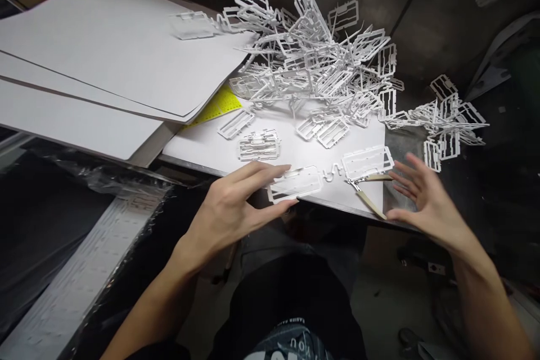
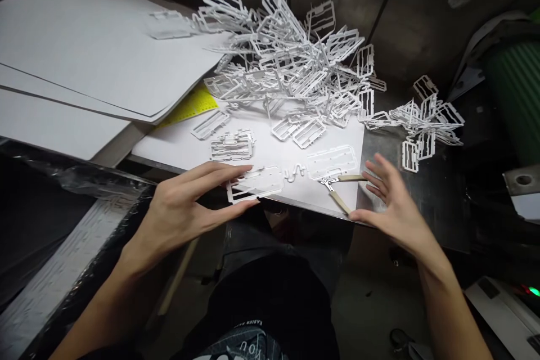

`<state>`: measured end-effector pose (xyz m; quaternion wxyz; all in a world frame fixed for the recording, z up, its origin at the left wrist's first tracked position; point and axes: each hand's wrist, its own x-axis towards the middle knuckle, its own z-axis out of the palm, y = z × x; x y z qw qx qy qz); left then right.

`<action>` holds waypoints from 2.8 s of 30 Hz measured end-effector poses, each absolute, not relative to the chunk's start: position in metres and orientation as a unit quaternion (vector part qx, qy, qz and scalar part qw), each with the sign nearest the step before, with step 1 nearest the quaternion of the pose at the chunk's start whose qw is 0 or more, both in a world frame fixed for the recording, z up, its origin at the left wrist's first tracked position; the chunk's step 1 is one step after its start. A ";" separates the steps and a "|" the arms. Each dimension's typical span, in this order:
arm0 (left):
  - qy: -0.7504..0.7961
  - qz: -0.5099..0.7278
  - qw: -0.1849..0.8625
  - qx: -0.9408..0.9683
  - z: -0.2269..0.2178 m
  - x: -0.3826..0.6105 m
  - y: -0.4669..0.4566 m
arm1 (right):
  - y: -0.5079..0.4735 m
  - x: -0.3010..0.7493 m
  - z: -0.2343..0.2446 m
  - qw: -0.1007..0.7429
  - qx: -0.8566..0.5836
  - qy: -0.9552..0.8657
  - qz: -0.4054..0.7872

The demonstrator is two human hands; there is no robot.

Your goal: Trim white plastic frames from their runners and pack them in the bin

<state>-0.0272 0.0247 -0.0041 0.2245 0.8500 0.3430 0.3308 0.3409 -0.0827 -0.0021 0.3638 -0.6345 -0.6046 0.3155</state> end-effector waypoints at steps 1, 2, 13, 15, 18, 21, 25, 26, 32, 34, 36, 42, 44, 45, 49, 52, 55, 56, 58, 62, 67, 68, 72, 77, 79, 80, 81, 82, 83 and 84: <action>0.350 0.338 0.217 0.846 -0.004 -0.029 0.025 | -0.078 0.342 -0.007 0.287 -0.645 -0.650 0.281; 0.356 0.343 0.210 0.844 -0.005 -0.030 0.025 | -0.074 0.342 -0.011 0.212 -0.652 -0.687 0.242; 0.378 0.396 0.134 0.826 -0.003 -0.029 0.016 | -0.074 0.272 0.027 0.118 -0.629 -0.744 0.192; 0.369 0.408 0.127 0.825 -0.003 -0.028 0.014 | -0.074 0.262 0.032 0.146 -0.624 -0.728 0.245; 0.359 0.417 0.115 0.827 -0.004 -0.025 0.010 | -0.072 0.252 0.034 0.173 -0.631 -0.692 0.304; 0.352 0.416 0.107 0.832 -0.004 -0.022 0.008 | -0.071 0.248 0.033 0.198 -0.635 -0.671 0.326; 0.332 0.421 0.107 0.837 -0.003 -0.019 0.006 | -0.070 0.245 0.034 0.221 -0.637 -0.647 0.355; 0.329 0.422 0.107 0.838 -0.002 -0.019 0.005 | -0.071 0.245 0.034 0.224 -0.639 -0.641 0.361; 0.322 0.424 0.102 0.840 -0.001 -0.018 0.004 | -0.071 0.242 0.038 0.239 -0.641 -0.616 0.391; 0.322 0.424 0.100 0.841 -0.001 -0.018 0.004 | -0.072 0.242 0.037 0.244 -0.641 -0.614 0.391; 0.320 0.421 0.099 0.843 -0.001 -0.018 0.004 | -0.072 0.242 0.036 0.247 -0.642 -0.611 0.391; 0.317 0.412 0.097 0.848 -0.001 -0.017 0.003 | -0.074 0.244 0.032 0.250 -0.645 -0.606 0.392; 0.311 0.413 0.095 0.851 -0.002 -0.016 0.003 | -0.075 0.244 0.032 0.254 -0.646 -0.604 0.391; 0.307 0.413 0.093 0.852 -0.002 -0.015 0.003 | -0.076 0.245 0.031 0.256 -0.648 -0.602 0.391; 0.297 0.412 0.086 0.857 -0.002 -0.012 0.003 | -0.078 0.245 0.031 0.257 -0.653 -0.589 0.401; 0.294 0.414 0.087 0.857 -0.003 -0.011 0.003 | -0.077 0.245 0.031 0.260 -0.655 -0.583 0.403; 0.290 0.406 0.088 0.862 -0.004 -0.011 0.004 | -0.075 0.246 0.029 0.263 -0.660 -0.577 0.403; 0.291 0.402 0.089 0.864 -0.005 -0.011 0.004 | -0.074 0.247 0.028 0.263 -0.662 -0.573 0.405; 0.294 0.392 0.092 0.867 -0.007 -0.009 0.005 | -0.073 0.249 0.024 0.259 -0.670 -0.562 0.410; 0.306 0.391 0.099 0.862 -0.016 -0.004 0.007 | -0.070 0.254 0.014 0.258 -0.684 -0.544 0.413; 0.310 0.383 0.115 0.862 -0.029 0.003 0.008 | -0.066 0.255 0.002 0.258 -0.691 -0.540 0.404; 0.311 0.380 0.118 0.863 -0.031 0.004 0.009 | -0.066 0.255 0.001 0.257 -0.692 -0.540 0.403; 0.347 0.360 0.101 0.860 -0.036 -0.004 0.017 | -0.069 0.255 0.000 0.260 -0.716 -0.537 0.361; 0.437 0.318 0.009 0.841 -0.043 -0.031 0.038 | -0.066 0.254 0.004 0.342 -0.741 -0.549 0.180; 0.460 0.303 -0.003 0.835 -0.046 -0.040 0.048 | -0.057 0.252 0.005 0.362 -0.722 -0.581 0.096; 0.468 0.297 -0.005 0.832 -0.048 -0.044 0.052 | -0.051 0.250 0.006 0.364 -0.709 -0.601 0.059; 0.474 0.293 -0.005 0.830 -0.050 -0.047 0.056 | -0.045 0.248 0.006 0.363 -0.696 -0.619 0.025; 0.478 0.289 -0.005 0.830 -0.051 -0.050 0.060 | -0.038 0.246 0.005 0.360 -0.684 -0.635 -0.003; 0.480 0.285 -0.004 0.830 -0.053 -0.052 0.064 | -0.031 0.244 0.005 0.352 -0.675 -0.648 -0.023; 0.482 0.283 -0.002 0.829 -0.054 -0.054 0.068 | -0.025 0.243 0.004 0.342 -0.669 -0.658 -0.035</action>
